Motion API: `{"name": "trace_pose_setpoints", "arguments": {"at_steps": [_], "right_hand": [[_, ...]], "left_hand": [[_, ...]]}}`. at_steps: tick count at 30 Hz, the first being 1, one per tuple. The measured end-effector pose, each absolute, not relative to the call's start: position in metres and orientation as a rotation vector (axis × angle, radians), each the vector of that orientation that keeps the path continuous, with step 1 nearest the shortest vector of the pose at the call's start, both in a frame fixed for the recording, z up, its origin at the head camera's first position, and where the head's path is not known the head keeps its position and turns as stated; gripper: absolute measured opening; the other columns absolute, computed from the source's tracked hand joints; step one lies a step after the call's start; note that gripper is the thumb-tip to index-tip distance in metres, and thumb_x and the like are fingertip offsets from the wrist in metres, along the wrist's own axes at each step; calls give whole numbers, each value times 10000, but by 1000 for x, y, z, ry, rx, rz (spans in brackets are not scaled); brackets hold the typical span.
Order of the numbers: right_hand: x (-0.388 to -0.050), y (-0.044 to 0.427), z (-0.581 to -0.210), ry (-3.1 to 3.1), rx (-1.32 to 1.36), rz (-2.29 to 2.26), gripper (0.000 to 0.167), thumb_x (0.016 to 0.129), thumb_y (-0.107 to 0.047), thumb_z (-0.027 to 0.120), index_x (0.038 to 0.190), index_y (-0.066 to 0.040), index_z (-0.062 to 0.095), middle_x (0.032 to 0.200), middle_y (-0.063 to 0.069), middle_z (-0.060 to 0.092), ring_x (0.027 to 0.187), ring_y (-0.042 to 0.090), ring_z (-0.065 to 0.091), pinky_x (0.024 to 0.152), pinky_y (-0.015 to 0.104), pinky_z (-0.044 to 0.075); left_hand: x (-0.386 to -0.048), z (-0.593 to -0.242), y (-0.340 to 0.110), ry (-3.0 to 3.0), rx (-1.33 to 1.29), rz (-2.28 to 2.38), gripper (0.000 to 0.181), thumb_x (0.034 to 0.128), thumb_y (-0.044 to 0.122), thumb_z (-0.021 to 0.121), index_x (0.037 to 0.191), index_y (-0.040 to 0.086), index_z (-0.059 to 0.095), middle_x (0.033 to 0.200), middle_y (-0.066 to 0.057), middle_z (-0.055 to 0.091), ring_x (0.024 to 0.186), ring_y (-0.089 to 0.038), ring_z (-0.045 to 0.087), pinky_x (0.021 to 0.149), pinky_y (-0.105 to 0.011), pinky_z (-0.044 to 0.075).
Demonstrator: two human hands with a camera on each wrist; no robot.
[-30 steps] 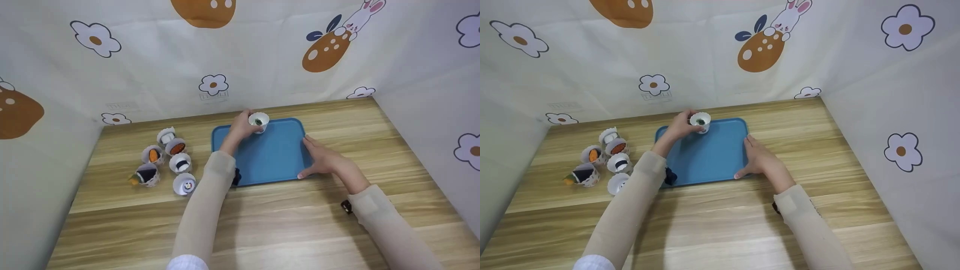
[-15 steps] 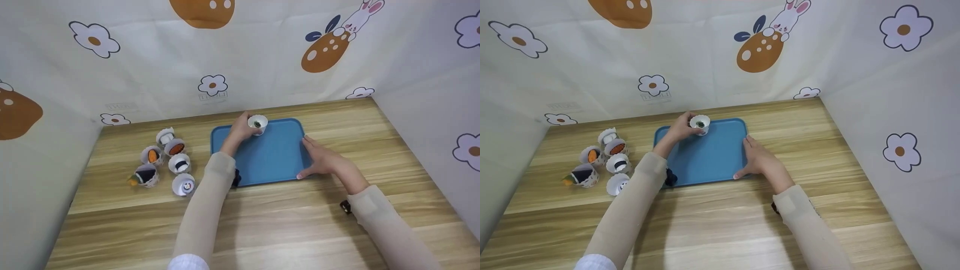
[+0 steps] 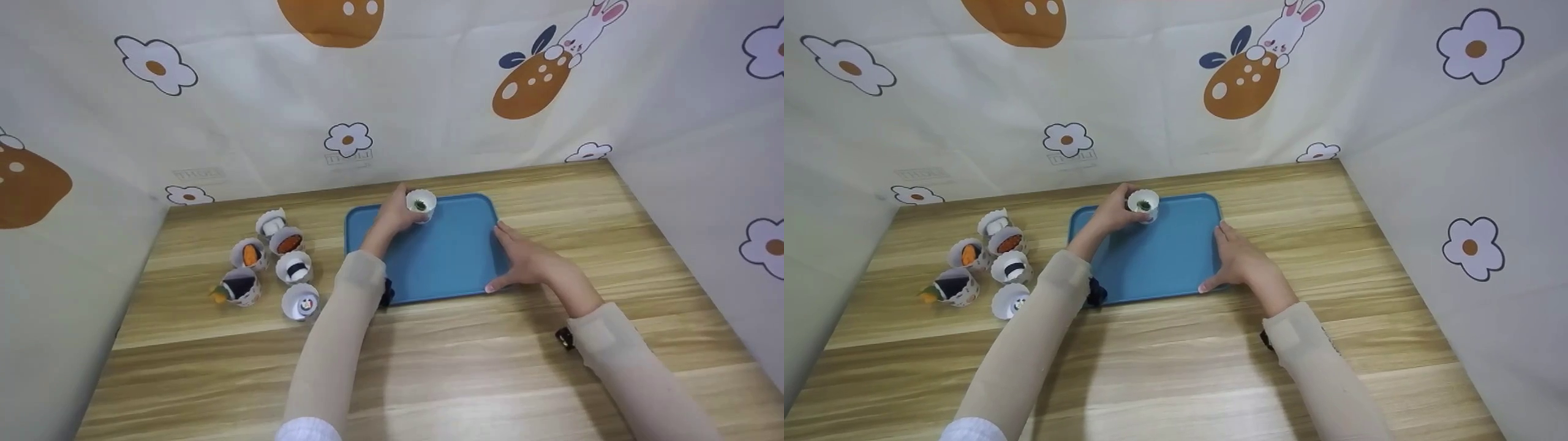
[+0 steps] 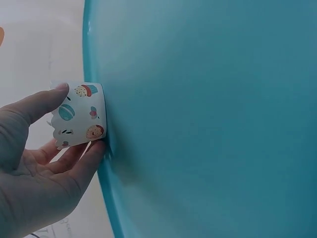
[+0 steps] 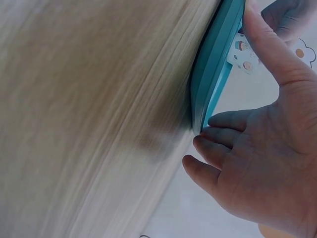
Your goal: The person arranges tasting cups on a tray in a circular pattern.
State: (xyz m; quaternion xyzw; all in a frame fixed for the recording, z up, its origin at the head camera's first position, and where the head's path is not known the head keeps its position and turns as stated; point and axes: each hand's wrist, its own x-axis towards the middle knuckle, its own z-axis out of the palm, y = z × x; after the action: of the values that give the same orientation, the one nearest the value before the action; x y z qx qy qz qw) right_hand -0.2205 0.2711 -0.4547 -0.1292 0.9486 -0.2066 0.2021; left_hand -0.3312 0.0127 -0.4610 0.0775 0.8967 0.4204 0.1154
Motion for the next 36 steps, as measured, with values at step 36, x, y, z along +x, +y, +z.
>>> {"name": "trace_pose_setpoints", "arguments": {"at_steps": [36], "right_hand": [[-218, 271, -454, 2652, -368, -615, 1296, 709, -492, 869, 1556, 90, 79, 1646, 290, 22, 1511, 480, 100, 1222, 588, 164]], "left_hand": [[-306, -427, 11, 2681, 274, 1120, 757, 890, 160, 747, 1524, 148, 333, 1560, -97, 405, 1410, -270, 428, 1167, -468, 368]]}}
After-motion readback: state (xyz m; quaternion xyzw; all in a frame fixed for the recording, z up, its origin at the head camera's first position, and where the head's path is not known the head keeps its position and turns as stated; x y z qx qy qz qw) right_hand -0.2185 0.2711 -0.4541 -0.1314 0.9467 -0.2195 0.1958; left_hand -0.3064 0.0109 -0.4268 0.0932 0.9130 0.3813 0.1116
